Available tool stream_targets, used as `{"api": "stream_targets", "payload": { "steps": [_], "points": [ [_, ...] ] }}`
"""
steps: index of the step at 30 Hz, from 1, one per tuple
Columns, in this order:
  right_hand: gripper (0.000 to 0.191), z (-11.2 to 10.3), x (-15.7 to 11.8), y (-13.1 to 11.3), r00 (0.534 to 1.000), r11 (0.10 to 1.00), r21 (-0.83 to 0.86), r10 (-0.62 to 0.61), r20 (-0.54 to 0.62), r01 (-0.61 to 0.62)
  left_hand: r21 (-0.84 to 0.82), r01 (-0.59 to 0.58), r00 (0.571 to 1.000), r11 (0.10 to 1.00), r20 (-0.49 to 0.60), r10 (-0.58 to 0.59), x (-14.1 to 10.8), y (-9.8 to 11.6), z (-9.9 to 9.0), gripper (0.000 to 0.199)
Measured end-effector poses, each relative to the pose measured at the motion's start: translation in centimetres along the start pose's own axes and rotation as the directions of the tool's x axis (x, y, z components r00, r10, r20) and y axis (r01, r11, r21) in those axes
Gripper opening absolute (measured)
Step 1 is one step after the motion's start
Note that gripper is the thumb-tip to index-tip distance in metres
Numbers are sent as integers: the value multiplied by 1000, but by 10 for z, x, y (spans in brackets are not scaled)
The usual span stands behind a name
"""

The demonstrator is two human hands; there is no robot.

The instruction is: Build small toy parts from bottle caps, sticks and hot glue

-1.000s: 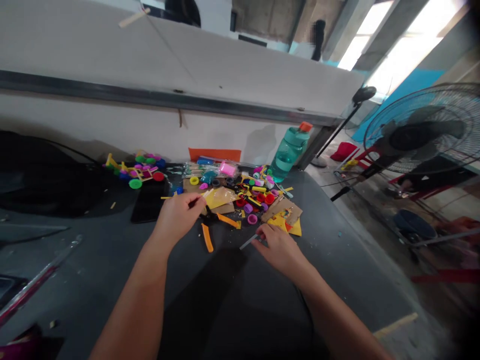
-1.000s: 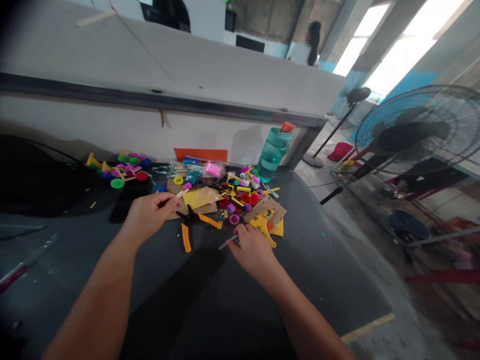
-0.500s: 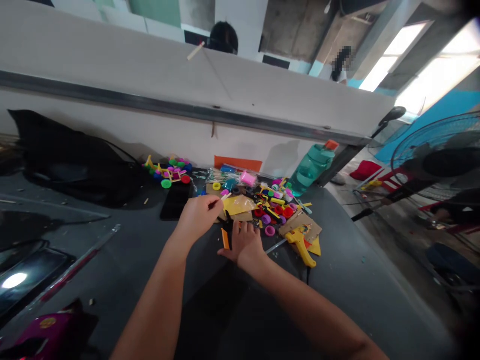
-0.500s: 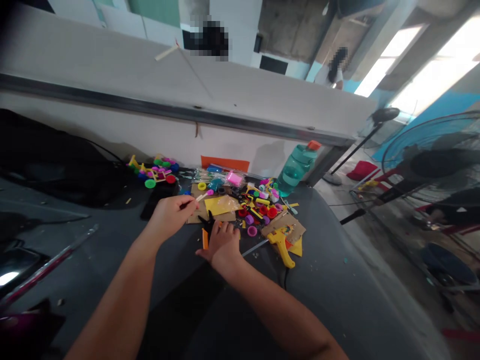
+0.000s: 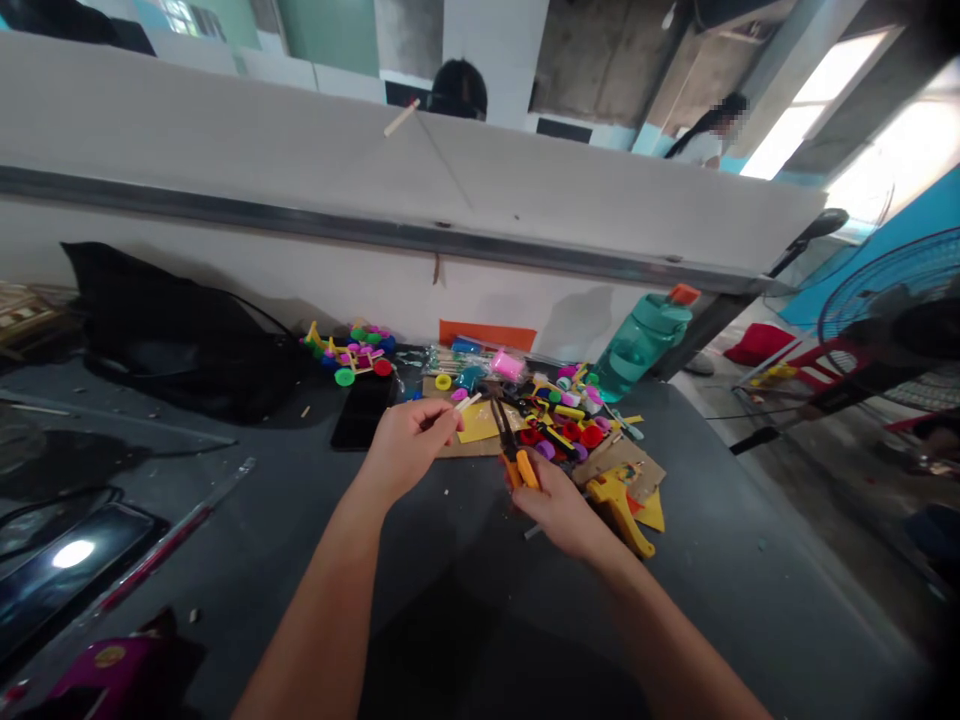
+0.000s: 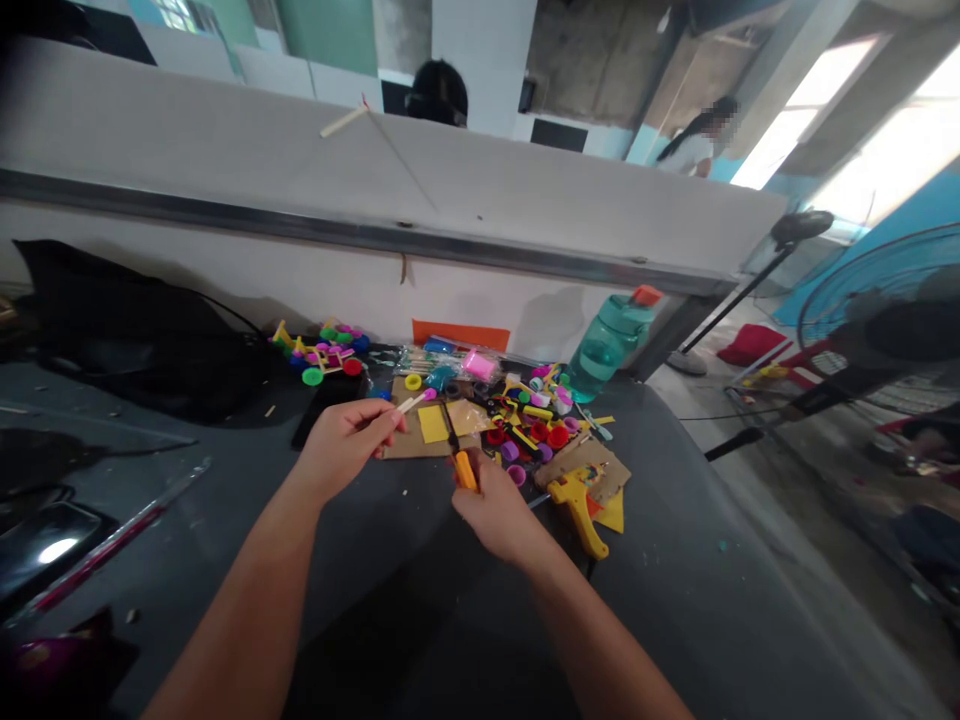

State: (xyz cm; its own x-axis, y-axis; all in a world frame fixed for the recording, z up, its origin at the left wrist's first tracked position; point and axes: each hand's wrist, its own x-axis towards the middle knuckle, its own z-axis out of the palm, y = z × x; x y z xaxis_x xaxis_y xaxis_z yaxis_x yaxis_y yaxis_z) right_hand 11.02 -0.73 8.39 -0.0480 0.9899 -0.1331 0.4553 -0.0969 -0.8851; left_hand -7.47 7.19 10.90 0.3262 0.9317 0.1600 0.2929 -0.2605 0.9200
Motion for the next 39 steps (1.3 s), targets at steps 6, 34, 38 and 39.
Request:
{"api": "stream_targets", "payload": {
  "steps": [6, 34, 38, 39],
  "points": [
    [24, 0, -13, -10, 989, 961, 274, 1, 149, -42, 71, 0, 1000, 997, -8, 0, 0, 5, 4, 23],
    [21, -4, -9, -6, 999, 996, 84, -12, 49, 8, 201, -79, 997, 976, 3, 80, -2, 8, 8, 23],
    [21, -4, -9, -7, 998, 997, 79, -2, 56, -3, 220, -71, 997, 973, -3, 74, -2, 9, 8, 23],
    [22, -3, -9, -7, 998, 997, 81, 1, 56, -6, 226, -75, 997, 971, -6, 79, -2, 10, 8, 23]
  ]
}}
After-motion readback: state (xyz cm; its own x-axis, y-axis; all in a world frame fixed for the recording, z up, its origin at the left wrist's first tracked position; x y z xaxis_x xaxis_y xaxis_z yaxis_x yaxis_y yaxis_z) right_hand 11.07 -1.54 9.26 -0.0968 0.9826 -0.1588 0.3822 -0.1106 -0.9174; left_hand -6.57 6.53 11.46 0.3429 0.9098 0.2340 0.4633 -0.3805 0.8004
